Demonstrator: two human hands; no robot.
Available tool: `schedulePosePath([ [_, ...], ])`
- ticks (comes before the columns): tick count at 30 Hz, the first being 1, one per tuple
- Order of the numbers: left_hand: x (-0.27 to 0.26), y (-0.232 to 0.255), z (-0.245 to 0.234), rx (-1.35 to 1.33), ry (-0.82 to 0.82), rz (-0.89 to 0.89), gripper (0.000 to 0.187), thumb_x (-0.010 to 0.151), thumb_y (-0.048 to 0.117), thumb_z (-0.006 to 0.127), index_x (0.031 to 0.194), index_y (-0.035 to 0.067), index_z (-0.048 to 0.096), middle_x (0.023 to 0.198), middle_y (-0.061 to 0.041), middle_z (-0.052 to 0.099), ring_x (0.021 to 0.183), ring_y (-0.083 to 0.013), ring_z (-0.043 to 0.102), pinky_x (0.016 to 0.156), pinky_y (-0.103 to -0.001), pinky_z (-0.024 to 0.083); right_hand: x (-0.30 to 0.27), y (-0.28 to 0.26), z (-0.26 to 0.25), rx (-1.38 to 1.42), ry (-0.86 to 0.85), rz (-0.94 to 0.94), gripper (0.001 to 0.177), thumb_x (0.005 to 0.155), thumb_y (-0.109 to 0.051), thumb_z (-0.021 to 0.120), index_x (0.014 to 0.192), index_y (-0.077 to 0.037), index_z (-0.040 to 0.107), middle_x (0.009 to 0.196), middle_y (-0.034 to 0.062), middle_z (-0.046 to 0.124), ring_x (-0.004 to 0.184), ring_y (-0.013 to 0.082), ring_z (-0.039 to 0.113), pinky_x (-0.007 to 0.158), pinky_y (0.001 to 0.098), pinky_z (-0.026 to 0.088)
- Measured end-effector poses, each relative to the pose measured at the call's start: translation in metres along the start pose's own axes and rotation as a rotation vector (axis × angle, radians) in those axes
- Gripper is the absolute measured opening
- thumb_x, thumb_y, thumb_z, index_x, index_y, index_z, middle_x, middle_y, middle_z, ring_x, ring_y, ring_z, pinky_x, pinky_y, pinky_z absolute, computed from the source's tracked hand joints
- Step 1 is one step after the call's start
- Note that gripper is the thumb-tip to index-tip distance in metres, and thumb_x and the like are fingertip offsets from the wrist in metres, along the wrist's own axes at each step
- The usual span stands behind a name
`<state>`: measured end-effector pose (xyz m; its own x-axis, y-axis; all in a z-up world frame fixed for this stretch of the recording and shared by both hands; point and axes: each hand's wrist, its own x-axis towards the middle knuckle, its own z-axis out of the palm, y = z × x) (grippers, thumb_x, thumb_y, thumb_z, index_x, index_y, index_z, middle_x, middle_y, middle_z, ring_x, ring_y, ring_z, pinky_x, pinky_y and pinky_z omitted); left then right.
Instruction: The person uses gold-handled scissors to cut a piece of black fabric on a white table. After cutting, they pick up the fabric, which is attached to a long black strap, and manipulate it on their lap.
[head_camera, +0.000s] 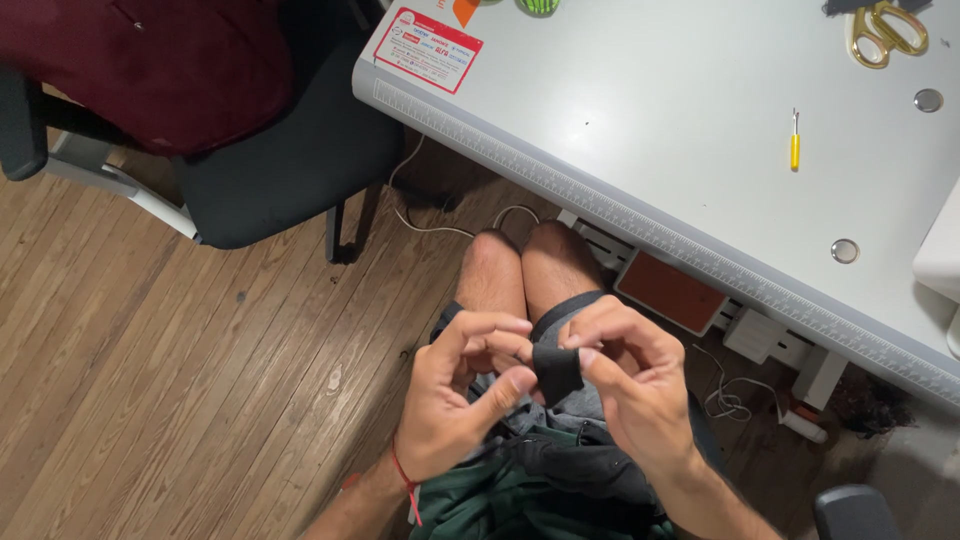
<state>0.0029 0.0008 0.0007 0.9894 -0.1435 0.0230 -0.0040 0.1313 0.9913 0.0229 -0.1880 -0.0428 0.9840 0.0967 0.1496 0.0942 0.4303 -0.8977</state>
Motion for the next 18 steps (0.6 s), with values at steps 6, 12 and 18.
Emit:
schedulePosePath([
  [6,0.003,-0.004,-0.004,0.213,-0.028,-0.014,0.052,0.089,0.01,0.084,0.134,0.013,0.058,0.085,-0.003,0.079,0.075,-0.0113,0.071,0.07,-0.026,0.051,0.008,0.012,-0.005,0.037,0.028,0.109,0.006,0.095,-0.013,0.075,0.093,-0.008,0.073,0.091,0.0074,0.069,0.087,0.0196,0.066,0.084,0.0322,0.055],
  [12,0.002,-0.011,-0.015,-0.055,-0.049,-0.098,0.044,0.092,0.002,0.078,0.13,0.009,0.058,0.088,-0.001,0.072,0.074,-0.0089,0.064,0.074,-0.024,0.054,0.011,0.018,-0.008,0.11,0.001,0.259,0.003,0.093,-0.008,0.076,0.094,-0.005,0.075,0.093,0.0073,0.071,0.086,0.0169,0.068,0.079,0.0279,0.057],
  [18,0.003,-0.01,-0.014,0.005,-0.029,-0.026,0.033,0.097,0.012,0.078,0.126,0.005,0.064,0.099,-0.005,0.08,0.073,-0.0088,0.067,0.073,-0.024,0.058,0.012,0.022,-0.008,0.076,-0.039,0.266,0.002,0.095,-0.009,0.076,0.095,-0.008,0.077,0.096,0.0061,0.071,0.086,0.015,0.064,0.075,0.0251,0.05],
])
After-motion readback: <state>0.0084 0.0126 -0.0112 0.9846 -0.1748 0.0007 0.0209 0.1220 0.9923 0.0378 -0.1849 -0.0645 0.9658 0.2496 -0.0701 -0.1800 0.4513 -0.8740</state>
